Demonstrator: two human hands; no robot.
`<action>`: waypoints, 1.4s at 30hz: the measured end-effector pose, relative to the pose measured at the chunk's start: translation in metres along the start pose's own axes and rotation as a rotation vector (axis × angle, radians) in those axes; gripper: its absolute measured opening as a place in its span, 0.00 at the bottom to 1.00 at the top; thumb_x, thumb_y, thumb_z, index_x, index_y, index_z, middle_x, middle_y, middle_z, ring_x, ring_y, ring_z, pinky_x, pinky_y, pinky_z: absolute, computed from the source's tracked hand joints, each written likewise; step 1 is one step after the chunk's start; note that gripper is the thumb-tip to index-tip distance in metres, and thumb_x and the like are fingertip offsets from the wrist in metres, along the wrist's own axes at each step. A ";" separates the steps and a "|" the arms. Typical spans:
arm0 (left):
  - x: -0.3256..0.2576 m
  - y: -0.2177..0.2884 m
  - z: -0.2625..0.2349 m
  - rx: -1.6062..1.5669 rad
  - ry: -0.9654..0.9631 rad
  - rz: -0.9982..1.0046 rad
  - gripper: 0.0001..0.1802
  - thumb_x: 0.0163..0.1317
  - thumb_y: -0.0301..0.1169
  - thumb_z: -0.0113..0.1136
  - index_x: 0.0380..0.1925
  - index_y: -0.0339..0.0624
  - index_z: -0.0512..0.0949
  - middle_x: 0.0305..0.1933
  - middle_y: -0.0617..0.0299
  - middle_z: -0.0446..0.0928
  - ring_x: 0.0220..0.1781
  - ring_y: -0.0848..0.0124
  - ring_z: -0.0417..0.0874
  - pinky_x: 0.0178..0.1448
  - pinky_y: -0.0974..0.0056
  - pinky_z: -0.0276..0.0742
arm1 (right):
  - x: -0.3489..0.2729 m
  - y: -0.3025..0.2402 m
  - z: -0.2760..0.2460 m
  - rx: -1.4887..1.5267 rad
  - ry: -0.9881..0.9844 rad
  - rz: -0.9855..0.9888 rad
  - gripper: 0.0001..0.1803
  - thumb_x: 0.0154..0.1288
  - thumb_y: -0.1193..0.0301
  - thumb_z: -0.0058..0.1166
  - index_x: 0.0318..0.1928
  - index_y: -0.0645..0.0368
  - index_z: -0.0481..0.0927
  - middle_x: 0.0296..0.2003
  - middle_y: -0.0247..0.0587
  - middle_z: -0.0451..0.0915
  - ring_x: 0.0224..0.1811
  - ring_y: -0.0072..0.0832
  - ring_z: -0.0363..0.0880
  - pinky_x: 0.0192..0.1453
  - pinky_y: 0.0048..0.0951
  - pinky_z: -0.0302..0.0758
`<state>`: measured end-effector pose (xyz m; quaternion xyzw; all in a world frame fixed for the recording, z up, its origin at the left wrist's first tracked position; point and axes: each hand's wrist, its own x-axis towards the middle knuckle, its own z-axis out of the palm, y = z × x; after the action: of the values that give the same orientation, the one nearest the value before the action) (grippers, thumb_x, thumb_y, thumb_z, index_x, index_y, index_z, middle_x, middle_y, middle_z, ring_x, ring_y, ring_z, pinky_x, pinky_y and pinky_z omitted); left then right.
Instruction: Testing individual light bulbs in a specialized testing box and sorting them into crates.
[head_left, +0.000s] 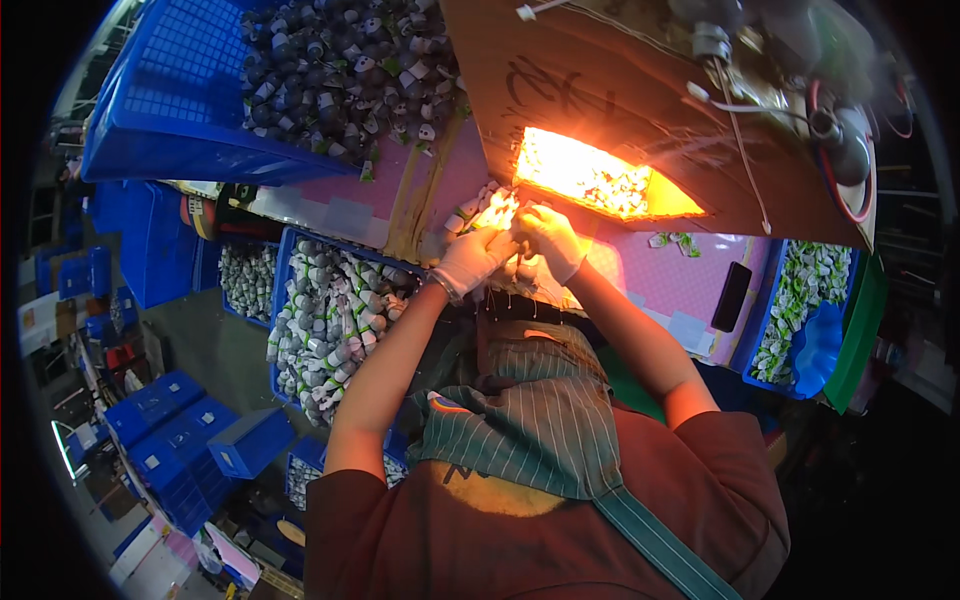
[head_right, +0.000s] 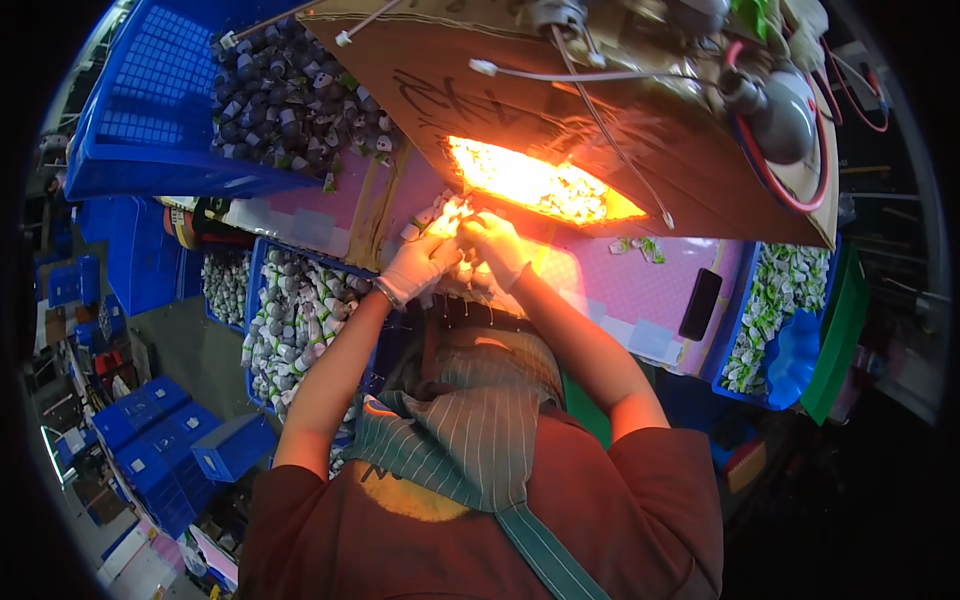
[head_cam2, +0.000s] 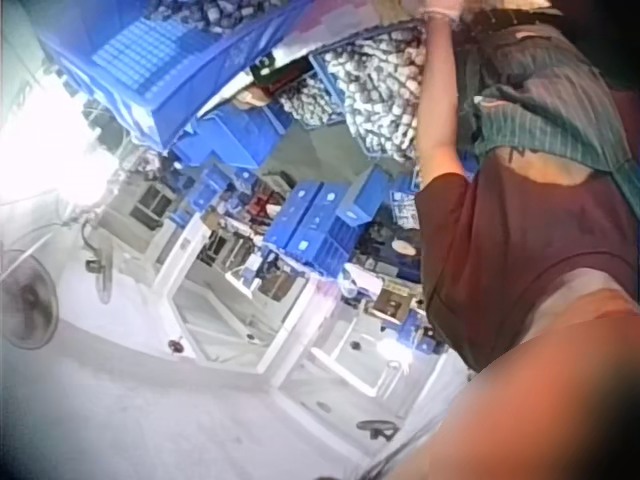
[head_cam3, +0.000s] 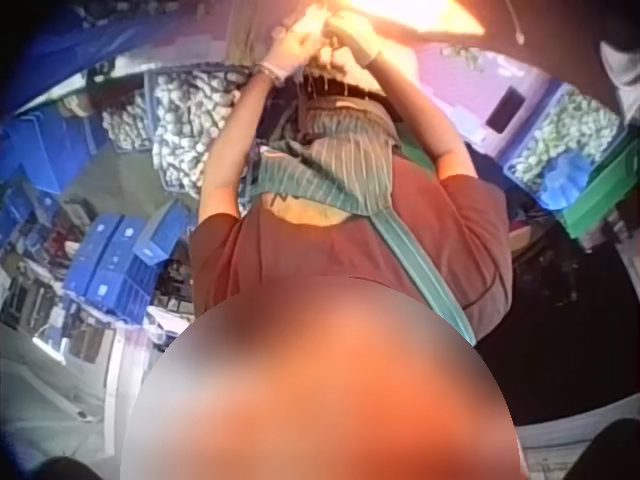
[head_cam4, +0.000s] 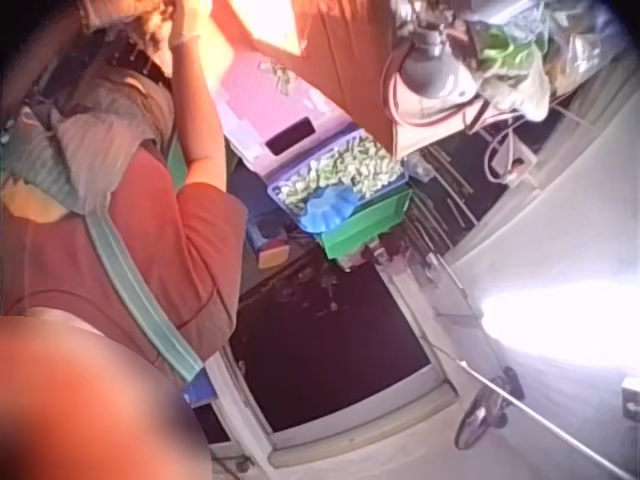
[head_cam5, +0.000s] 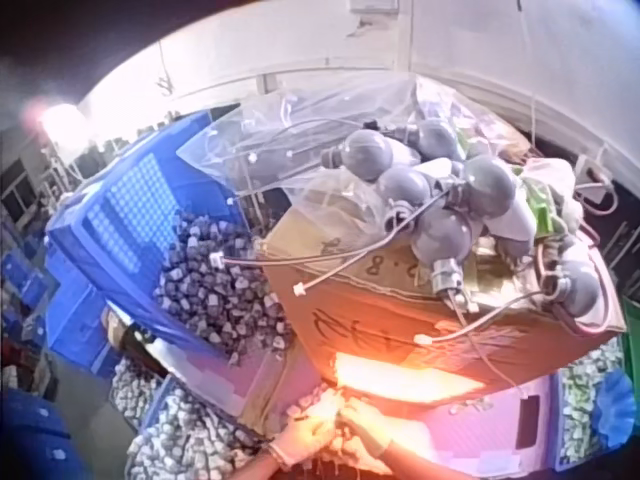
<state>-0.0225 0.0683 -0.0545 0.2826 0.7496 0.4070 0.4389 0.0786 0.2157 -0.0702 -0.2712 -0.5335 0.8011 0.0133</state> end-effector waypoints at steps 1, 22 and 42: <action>0.008 -0.005 -0.001 0.060 0.053 0.092 0.18 0.59 0.41 0.59 0.42 0.39 0.77 0.36 0.56 0.79 0.39 0.71 0.79 0.44 0.66 0.73 | 0.007 0.001 -0.007 0.018 0.015 0.008 0.10 0.63 0.66 0.47 0.33 0.60 0.76 0.22 0.32 0.73 0.19 0.18 0.69 0.21 0.18 0.66; 0.163 -0.054 -0.137 1.155 0.458 0.146 0.09 0.51 0.35 0.58 0.33 0.50 0.80 0.39 0.56 0.78 0.41 0.57 0.78 0.39 0.58 0.74 | 0.002 0.061 -0.053 -0.154 0.308 0.154 0.13 0.62 0.71 0.51 0.47 0.62 0.74 0.33 0.40 0.79 0.25 0.23 0.78 0.24 0.21 0.73; -0.026 0.002 -0.060 -0.639 0.080 -0.180 0.20 0.61 0.39 0.59 0.49 0.40 0.71 0.31 0.60 0.77 0.25 0.72 0.79 0.25 0.69 0.75 | 0.025 0.010 0.052 -0.637 0.212 -0.519 0.15 0.67 0.61 0.44 0.43 0.58 0.75 0.30 0.38 0.77 0.25 0.23 0.74 0.26 0.23 0.68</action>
<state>-0.0635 0.0277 -0.0244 0.0472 0.6227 0.5919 0.5096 0.0364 0.1758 -0.0746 -0.1994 -0.8006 0.5340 0.1849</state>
